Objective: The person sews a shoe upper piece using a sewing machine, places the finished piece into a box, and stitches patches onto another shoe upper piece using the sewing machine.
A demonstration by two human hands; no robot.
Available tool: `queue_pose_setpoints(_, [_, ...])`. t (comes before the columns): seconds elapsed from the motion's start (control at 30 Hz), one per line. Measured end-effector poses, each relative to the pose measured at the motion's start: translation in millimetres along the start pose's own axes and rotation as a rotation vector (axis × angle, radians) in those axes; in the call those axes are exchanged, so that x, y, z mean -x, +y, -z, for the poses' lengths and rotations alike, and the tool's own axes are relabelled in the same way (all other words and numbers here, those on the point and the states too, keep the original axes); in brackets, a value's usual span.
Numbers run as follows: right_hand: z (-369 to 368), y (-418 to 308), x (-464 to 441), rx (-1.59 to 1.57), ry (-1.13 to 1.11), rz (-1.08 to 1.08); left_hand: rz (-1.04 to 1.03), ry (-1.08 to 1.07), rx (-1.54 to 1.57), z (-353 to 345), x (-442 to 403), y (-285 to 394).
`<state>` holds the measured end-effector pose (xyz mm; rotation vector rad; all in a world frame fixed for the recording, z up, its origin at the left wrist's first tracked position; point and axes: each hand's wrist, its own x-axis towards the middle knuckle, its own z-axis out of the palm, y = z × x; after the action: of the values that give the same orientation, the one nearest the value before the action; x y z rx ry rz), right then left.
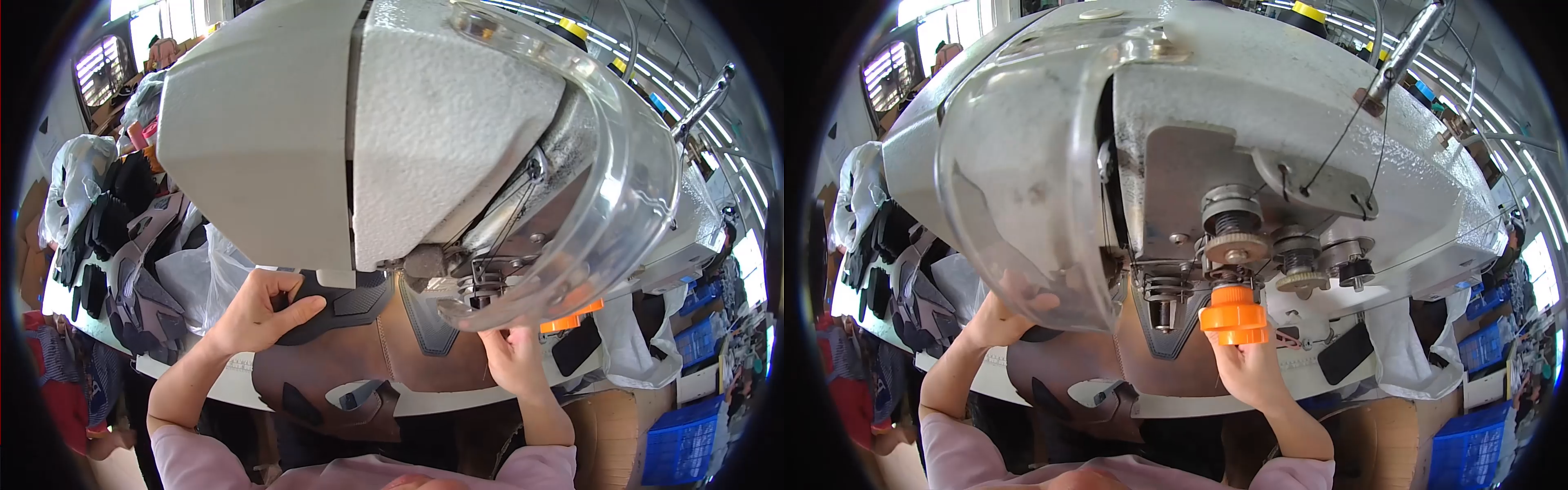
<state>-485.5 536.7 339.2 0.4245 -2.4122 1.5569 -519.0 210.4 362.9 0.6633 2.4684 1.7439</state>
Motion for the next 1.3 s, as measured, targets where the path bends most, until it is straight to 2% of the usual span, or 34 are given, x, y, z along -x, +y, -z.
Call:
queue_pose_setpoints(0.1, [-2,7,0,0.026,0.030,0.129,-0.037,-0.015,-0.030,2,-1,-2])
queue_pose_setpoints(0.17, [-6,-1,0,-0.065,0.092,0.106,-0.043,-0.014,-0.004,3,-2,-2])
queue_pose_setpoints(0.4, [-6,9,-3,0.028,0.047,0.097,-0.003,-0.032,0.056,4,-8,-5])
queue_pose_setpoints(0.53, [-7,33,-4,0.193,0.116,0.299,-0.038,-0.053,-0.039,8,-11,-9])
queue_pose_setpoints(0.6, [-5,33,-3,0.181,0.072,0.226,-0.076,-0.050,-0.014,7,-12,-8])
queue_pose_setpoints(0.7, [3,20,-3,0.006,-0.067,-0.069,-0.017,0.016,0.155,4,-15,-13])
queue_pose_setpoints(0.8, [2,19,2,0.086,0.015,-0.036,-0.052,-0.025,0.016,6,-17,-5])
queue_pose_setpoints(0.83, [3,23,8,0.158,0.065,0.047,-0.049,-0.035,-0.021,8,-16,-4])
queue_pose_setpoints(0.9, [-3,17,2,0.119,0.121,0.095,-0.003,-0.040,-0.025,9,-12,-15])
queue_pose_setpoints(1.03, [-7,3,-1,0.081,0.190,-0.144,-0.082,-0.022,-0.054,14,-8,-16])
queue_pose_setpoints(1.17, [-12,-14,-7,-0.031,0.150,-0.191,-0.080,-0.072,0.059,13,-8,-25])
queue_pose_setpoints(1.3, [3,-16,-6,-0.034,0.090,-0.323,-0.189,-0.053,0.145,11,-9,-32])
